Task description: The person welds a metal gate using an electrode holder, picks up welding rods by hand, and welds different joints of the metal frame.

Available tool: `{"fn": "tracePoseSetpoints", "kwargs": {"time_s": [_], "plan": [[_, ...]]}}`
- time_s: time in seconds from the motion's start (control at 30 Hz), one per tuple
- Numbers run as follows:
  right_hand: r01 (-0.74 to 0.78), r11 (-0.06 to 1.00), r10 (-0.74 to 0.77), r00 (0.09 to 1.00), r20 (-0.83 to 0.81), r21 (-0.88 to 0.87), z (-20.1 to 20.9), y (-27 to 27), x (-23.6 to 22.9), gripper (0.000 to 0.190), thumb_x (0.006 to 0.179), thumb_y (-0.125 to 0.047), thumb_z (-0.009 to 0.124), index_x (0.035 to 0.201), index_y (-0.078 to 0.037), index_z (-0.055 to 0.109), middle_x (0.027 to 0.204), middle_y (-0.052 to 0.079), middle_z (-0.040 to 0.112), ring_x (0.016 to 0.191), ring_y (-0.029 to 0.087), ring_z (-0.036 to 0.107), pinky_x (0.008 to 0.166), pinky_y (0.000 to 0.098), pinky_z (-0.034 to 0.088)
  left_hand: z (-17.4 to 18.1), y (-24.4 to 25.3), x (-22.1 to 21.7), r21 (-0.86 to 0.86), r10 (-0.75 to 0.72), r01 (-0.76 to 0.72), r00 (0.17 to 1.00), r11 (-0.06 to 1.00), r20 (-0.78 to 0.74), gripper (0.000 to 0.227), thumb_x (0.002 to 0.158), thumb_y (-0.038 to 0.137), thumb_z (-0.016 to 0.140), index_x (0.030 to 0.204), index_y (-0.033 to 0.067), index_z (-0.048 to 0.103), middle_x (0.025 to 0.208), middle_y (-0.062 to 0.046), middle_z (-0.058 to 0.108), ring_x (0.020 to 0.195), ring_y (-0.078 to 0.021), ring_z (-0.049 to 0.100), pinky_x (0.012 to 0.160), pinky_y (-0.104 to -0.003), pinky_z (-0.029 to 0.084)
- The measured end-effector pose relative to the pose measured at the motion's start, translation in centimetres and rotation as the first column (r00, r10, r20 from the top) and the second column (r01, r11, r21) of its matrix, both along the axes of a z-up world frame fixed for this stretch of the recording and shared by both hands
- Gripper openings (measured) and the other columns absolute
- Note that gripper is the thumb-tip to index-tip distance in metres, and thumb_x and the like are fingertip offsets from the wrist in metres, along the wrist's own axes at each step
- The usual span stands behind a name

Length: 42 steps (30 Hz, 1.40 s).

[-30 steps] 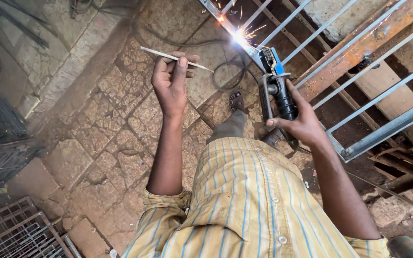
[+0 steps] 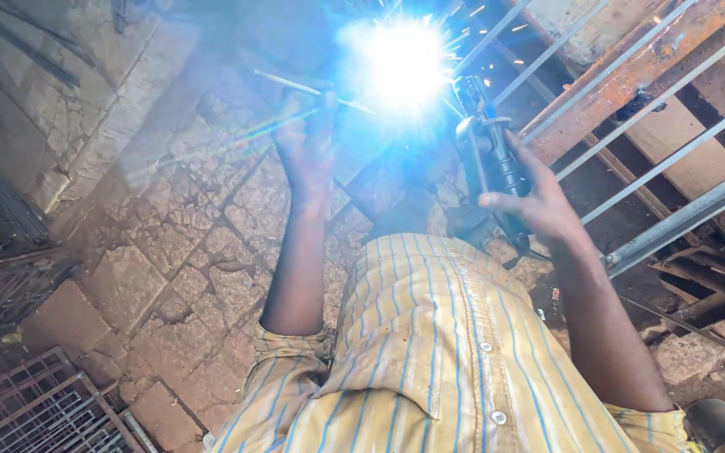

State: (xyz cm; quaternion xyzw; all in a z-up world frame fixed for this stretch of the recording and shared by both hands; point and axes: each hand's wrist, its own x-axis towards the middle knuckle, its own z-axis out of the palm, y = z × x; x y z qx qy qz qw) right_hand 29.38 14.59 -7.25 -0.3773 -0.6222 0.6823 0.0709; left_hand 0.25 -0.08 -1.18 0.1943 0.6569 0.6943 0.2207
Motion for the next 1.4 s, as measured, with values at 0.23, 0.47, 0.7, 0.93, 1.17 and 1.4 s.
{"fn": "tracePoseSetpoints", "kwargs": {"time_s": [0.23,0.47,0.7,0.93,1.17,1.4], "plan": [[-0.065,0.988,0.064,0.998,0.009,0.141,1.3,-1.0,-1.4,0.125,0.063,-0.025,0.095,0.165,-0.004,0.025,0.152,0.024,0.053,0.134,0.031,0.057,0.112,0.0405,0.045,0.7,0.1,-0.3,-0.062,-0.078,0.067,0.978,0.996,-0.194,0.015,0.105,0.014,0.068,0.114,0.0026,0.067,0.106,-0.01,0.073,0.09,-0.0131,0.069,0.075,-0.025,0.054],[-0.277,0.95,0.175,0.854,0.489,0.143,3.9,-2.1,-3.0,0.136,0.058,-0.037,0.094,0.169,-0.021,0.018,0.139,0.027,0.056,0.122,0.039,0.063,0.102,0.0504,0.052,1.4,0.4,0.2,-0.048,-0.106,0.102,0.991,0.994,-0.088,0.02,0.105,0.017,0.065,0.117,0.0023,0.061,0.104,-0.012,0.079,0.089,-0.0128,0.074,0.074,-0.025,0.056],[-0.256,0.847,0.157,0.958,0.242,0.466,3.1,-2.6,-2.9,0.134,0.057,-0.043,0.098,0.163,-0.009,0.024,0.137,0.033,0.054,0.124,0.047,0.058,0.102,0.0525,0.05,1.1,0.3,0.3,-0.051,-0.063,0.057,0.99,0.997,-0.123,0.023,0.102,0.017,0.07,0.116,0.0002,0.063,0.098,-0.01,0.075,0.078,-0.0092,0.07,0.069,-0.022,0.053],[-0.244,0.851,0.14,0.958,0.249,0.464,3.6,-2.9,-3.1,0.135,0.056,-0.042,0.099,0.162,-0.005,0.023,0.144,0.034,0.048,0.13,0.047,0.053,0.106,0.0515,0.046,1.6,-0.3,0.7,-0.024,-0.061,0.058,0.991,0.998,-0.116,0.023,0.103,0.02,0.07,0.115,0.0016,0.063,0.101,-0.01,0.077,0.08,-0.009,0.068,0.071,-0.022,0.053],[-0.243,0.891,0.135,0.949,0.285,0.384,4.6,-2.8,-3.5,0.132,0.058,-0.041,0.097,0.163,-0.006,0.024,0.146,0.033,0.047,0.134,0.044,0.052,0.108,0.0505,0.046,1.9,-0.5,0.9,-0.023,-0.062,0.059,0.992,0.998,-0.106,0.021,0.103,0.018,0.069,0.116,0.0027,0.063,0.103,-0.011,0.077,0.089,-0.0122,0.072,0.074,-0.025,0.056],[-0.27,0.895,0.144,0.928,0.343,0.354,4.5,-2.6,-4.0,0.132,0.059,-0.045,0.096,0.163,-0.011,0.024,0.141,0.032,0.05,0.13,0.043,0.054,0.105,0.0516,0.048,1.1,-0.6,1.0,-0.047,-0.088,0.083,0.991,0.995,-0.104,0.015,0.105,0.016,0.066,0.114,0.0038,0.063,0.102,-0.009,0.078,0.091,-0.0119,0.073,0.074,-0.024,0.056]]}}
